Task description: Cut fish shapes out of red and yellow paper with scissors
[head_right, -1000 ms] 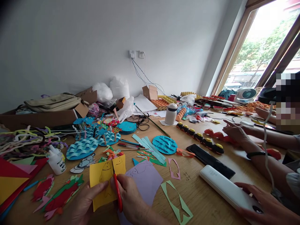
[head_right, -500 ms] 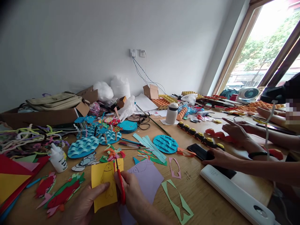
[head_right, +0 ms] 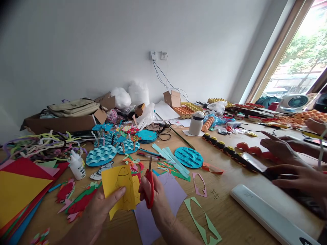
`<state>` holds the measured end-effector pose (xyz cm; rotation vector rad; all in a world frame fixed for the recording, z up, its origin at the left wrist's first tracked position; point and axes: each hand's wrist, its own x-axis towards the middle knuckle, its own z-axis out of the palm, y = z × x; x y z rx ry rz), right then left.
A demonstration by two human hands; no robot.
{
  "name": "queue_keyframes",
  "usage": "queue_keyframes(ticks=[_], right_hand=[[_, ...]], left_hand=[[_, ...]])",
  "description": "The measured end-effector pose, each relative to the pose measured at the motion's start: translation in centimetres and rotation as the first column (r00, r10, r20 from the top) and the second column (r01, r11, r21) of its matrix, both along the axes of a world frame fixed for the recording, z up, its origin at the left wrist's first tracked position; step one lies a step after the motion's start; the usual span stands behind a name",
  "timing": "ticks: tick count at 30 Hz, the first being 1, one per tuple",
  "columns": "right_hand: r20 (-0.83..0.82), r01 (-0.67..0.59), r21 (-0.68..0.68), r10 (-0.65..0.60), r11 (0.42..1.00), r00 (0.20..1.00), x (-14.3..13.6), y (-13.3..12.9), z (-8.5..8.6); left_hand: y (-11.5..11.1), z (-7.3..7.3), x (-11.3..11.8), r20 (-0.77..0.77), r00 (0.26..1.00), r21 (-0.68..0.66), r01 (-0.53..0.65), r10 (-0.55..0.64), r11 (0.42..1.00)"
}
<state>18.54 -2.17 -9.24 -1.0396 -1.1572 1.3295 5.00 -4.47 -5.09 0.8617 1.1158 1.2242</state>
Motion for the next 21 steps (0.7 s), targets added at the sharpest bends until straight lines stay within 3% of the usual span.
queue_keyframes(ticks=[4, 8, 13, 17, 21], right_hand=[[0.004, -0.020, 0.044, 0.020, 0.999, 1.000, 0.1, -0.3, 0.4], [-0.044, -0.080, 0.009, 0.081, 0.997, 0.996, -0.3, -0.5, 0.4], [-0.013, -0.047, 0.014, 0.047, 0.999, 0.999, -0.5, -0.2, 0.2], [-0.010, -0.038, 0.013, 0.038, 0.999, 0.999, -0.5, 0.1, 0.3], [-0.022, -0.086, 0.010, 0.086, 0.996, 0.996, -0.8, 0.0, 0.2]], left_hand=[[0.8, -0.1, -0.1, 0.022, 1.000, -0.004, 0.020, -0.020, 1.000], [1.6, -2.0, -0.6, 0.008, 1.000, -0.053, 0.020, -0.019, 0.998], [2.0, -3.7, -1.2, 0.082, 0.995, -0.044, 0.058, -0.054, 0.997], [2.2, -3.4, -1.4, 0.123, 0.991, -0.053, 0.060, -0.053, 0.997], [2.2, -2.5, -1.5, 0.130, 0.990, -0.079, -0.037, 0.047, 0.996]])
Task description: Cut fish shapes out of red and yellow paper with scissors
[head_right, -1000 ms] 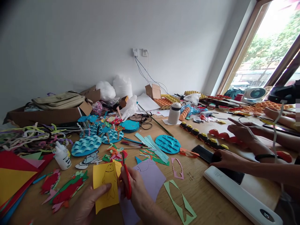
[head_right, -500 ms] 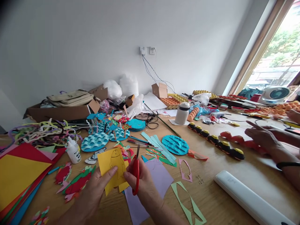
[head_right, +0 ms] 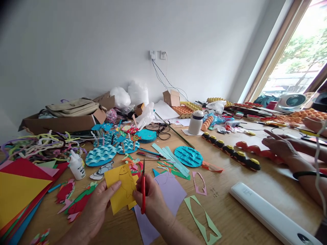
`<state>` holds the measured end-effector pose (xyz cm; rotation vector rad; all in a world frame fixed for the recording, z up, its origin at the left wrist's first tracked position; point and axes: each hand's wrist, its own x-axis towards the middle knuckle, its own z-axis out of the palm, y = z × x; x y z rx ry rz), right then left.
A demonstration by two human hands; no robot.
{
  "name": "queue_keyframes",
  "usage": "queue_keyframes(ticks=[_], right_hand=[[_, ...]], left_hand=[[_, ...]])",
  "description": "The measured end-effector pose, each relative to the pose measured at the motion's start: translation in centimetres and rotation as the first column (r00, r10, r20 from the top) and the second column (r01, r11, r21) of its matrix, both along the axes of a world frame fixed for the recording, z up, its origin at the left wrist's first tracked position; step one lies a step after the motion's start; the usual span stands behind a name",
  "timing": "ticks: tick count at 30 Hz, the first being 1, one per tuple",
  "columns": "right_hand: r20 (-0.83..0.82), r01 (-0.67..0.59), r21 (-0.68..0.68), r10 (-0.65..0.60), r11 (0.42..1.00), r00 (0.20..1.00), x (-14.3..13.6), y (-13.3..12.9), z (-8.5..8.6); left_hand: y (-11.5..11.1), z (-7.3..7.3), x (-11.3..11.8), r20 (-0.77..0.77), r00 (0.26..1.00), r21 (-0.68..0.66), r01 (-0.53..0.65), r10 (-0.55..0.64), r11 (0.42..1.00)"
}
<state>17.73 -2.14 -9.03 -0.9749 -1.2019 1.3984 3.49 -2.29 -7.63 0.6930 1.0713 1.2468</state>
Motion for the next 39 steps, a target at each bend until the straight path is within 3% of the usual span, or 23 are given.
queue_keyframes(ticks=[7, 9, 11, 14, 17, 19, 21, 24, 26, 31, 34, 37, 39], right_hand=[[-0.040, 0.134, -0.018, -0.134, 0.991, 0.990, 0.5, 0.3, 0.1], [-0.036, 0.178, -0.002, -0.178, 0.984, 0.983, 1.0, 0.5, 0.5], [0.012, 0.146, 0.040, -0.147, 0.988, 0.989, 1.5, 0.8, 1.0], [0.121, 0.007, 0.086, -0.017, 0.996, 0.993, 2.2, 0.9, 1.6], [0.185, -0.091, 0.100, 0.071, 0.991, 0.980, 2.5, 0.8, 2.0], [0.221, -0.122, 0.124, 0.093, 0.985, 0.971, 2.6, 0.8, 2.1], [0.245, -0.092, 0.170, 0.049, 0.981, 0.968, 2.7, 0.8, 2.0], [0.180, 0.029, 0.207, -0.067, 0.978, 0.981, 2.8, 1.1, 1.5], [0.091, 0.064, 0.174, -0.080, 0.983, 0.993, 2.6, 1.2, 1.1], [-0.154, -0.072, 0.015, 0.073, 0.997, 0.985, 1.3, 0.8, 0.9], [-0.216, -0.034, -0.011, 0.031, 0.999, 0.976, 0.9, 0.5, 1.3], [-0.139, 0.103, -0.030, -0.106, 0.994, 0.985, 1.2, 0.6, 2.1], [-0.079, 0.122, -0.017, -0.123, 0.992, 0.989, 1.5, 0.9, 2.9]], left_hand=[[-0.2, 0.6, -0.3, 0.034, 0.999, -0.034, -0.016, 0.017, 0.999], [-0.1, 1.0, -0.8, 0.048, 0.999, 0.002, 0.014, -0.014, 1.000], [0.1, 1.6, -1.6, 0.027, 0.995, 0.068, 0.091, -0.093, 0.994], [0.7, 2.6, -2.7, -0.116, 0.968, 0.099, 0.234, -0.222, 0.967], [1.4, 2.9, -3.1, -0.431, 0.832, 0.041, 0.404, -0.348, 0.914], [1.9, 2.8, -3.0, -0.587, 0.724, 0.036, 0.470, -0.362, 0.882], [2.3, 2.7, -2.6, -0.639, 0.695, 0.055, 0.470, -0.330, 0.881], [2.6, 2.7, -1.9, -0.573, 0.770, 0.079, 0.395, -0.283, 0.915], [2.5, 2.7, -1.5, -0.489, 0.839, 0.106, 0.329, -0.239, 0.938], [1.4, 2.0, -0.4, -0.284, 0.950, 0.146, 0.179, -0.132, 0.973], [1.0, 1.8, 0.0, -0.168, 0.974, 0.098, 0.169, -0.151, 0.981], [0.8, 2.0, -0.1, -0.052, 0.976, 0.051, 0.215, -0.212, 0.975], [0.6, 2.4, -0.3, -0.026, 0.963, 0.037, 0.268, -0.267, 0.963]])
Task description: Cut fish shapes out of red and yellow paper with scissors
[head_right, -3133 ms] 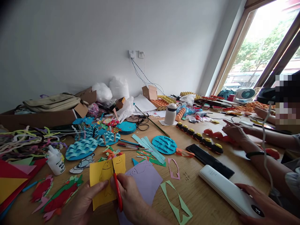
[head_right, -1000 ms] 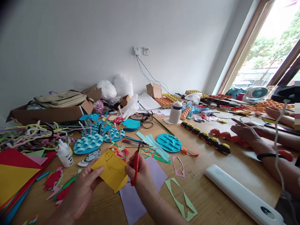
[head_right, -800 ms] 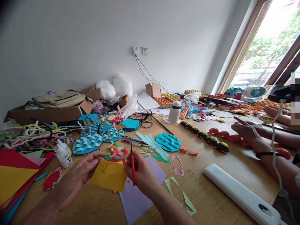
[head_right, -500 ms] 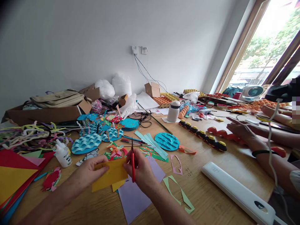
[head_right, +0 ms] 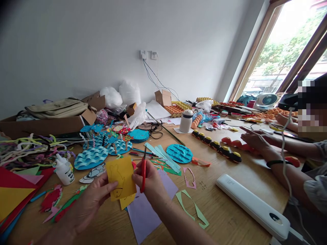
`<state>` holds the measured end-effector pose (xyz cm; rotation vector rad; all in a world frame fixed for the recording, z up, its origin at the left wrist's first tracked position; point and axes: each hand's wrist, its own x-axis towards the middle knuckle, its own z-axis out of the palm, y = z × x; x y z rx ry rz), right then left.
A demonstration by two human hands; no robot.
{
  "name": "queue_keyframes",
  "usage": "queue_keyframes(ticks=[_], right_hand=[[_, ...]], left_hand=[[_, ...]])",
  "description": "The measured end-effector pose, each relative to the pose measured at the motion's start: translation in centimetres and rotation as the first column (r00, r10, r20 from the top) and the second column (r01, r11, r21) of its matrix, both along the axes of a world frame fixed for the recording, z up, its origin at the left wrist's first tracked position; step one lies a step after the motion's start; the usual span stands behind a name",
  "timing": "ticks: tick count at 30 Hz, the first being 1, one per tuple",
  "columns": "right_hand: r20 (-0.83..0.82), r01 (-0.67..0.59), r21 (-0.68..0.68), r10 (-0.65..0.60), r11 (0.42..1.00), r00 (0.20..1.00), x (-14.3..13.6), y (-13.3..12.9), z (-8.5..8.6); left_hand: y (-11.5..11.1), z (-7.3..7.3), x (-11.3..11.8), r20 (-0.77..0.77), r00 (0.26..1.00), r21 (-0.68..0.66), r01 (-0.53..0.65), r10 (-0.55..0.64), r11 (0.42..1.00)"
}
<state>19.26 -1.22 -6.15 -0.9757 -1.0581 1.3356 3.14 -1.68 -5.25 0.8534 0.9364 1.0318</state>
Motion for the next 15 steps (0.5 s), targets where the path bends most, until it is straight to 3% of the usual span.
queue_keyframes(ticks=[3, 6, 10, 12, 15], right_hand=[[0.105, -0.070, 0.016, 0.068, 0.997, 0.992, 0.1, 0.7, 1.3], [0.184, -0.151, 0.030, 0.143, 0.988, 0.972, -0.2, 1.5, 2.4], [0.142, -0.106, 0.090, 0.093, 0.990, 0.986, -1.0, 1.9, 2.8], [0.113, -0.048, 0.115, 0.035, 0.992, 0.993, -1.4, 1.5, 2.5], [0.092, -0.091, 0.082, 0.084, 0.992, 0.992, -2.2, 0.5, 1.8]], left_hand=[[-0.3, 0.3, -0.5, -0.031, 0.996, -0.010, 0.086, -0.086, 0.996], [-0.4, 0.2, -0.7, -0.131, 0.989, 0.029, 0.079, -0.075, 0.996], [0.0, -0.2, -0.7, -0.230, 0.970, 0.117, -0.051, 0.077, 0.992], [0.3, -0.3, -0.7, -0.191, 0.966, 0.140, -0.149, 0.174, 0.979], [0.5, -0.4, -0.4, -0.107, 0.952, 0.135, -0.274, 0.289, 0.952]])
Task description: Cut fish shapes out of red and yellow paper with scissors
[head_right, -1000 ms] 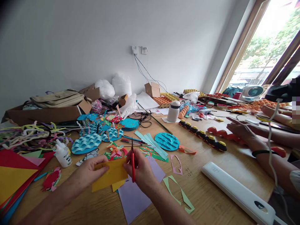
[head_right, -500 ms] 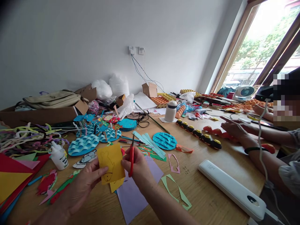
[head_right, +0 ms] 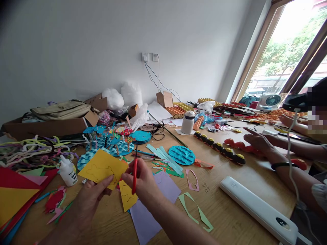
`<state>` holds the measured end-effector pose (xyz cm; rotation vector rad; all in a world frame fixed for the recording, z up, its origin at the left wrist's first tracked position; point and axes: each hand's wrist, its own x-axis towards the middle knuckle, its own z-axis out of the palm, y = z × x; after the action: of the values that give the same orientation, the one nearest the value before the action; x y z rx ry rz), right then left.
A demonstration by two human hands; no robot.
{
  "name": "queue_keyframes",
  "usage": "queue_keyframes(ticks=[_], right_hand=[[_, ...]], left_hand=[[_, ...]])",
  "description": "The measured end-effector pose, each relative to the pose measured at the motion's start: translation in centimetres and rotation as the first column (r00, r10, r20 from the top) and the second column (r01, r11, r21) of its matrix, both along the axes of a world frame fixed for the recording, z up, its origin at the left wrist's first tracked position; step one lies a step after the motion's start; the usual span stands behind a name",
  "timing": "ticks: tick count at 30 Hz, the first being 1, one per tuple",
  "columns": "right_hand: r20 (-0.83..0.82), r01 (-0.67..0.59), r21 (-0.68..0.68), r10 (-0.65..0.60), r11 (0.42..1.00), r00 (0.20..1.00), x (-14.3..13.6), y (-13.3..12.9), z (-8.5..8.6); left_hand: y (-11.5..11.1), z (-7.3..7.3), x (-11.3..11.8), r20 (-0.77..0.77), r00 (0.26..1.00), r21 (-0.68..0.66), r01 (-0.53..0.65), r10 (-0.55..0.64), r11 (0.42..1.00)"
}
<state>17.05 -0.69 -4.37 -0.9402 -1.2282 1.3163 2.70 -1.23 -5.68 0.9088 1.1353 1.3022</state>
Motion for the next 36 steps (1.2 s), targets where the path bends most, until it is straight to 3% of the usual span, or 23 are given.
queue_keyframes(ticks=[8, 16, 19, 23, 28, 31, 36], right_hand=[[-0.062, -0.026, -0.059, 0.023, 0.998, 0.998, -0.5, 0.0, 0.0], [-0.104, -0.077, -0.066, 0.070, 0.995, 0.992, -0.6, -0.2, 0.5], [-0.069, -0.031, -0.024, 0.029, 0.999, 0.997, -0.3, -0.3, 1.0], [0.086, 0.027, 0.015, -0.028, 1.000, 0.996, 0.3, -0.9, 1.5], [0.130, -0.169, -0.074, 0.178, 0.983, 0.976, -0.6, -2.4, -0.1], [0.189, -0.187, -0.105, 0.205, 0.977, 0.960, -1.5, -3.0, -1.5], [0.209, -0.196, -0.101, 0.214, 0.975, 0.954, -2.1, -3.2, -2.8]], left_hand=[[-1.0, 0.5, 0.9, 0.107, 0.994, -0.007, -0.019, 0.020, 1.000], [-0.9, 0.6, 0.3, -0.032, 0.999, 0.029, 0.037, -0.036, 0.999], [-0.6, 0.8, -0.2, -0.063, 0.998, 0.075, -0.016, 0.020, 0.997], [-0.3, 1.3, -0.4, 0.087, 0.985, 0.100, -0.155, 0.146, 0.983], [-0.7, 1.6, 0.5, 0.217, 0.955, 0.107, -0.230, 0.203, 0.967], [-0.9, 1.3, 0.7, 0.246, 0.946, 0.093, -0.239, 0.210, 0.967], [-1.1, -0.1, 0.6, 0.144, 0.979, 0.083, -0.160, 0.147, 0.984]])
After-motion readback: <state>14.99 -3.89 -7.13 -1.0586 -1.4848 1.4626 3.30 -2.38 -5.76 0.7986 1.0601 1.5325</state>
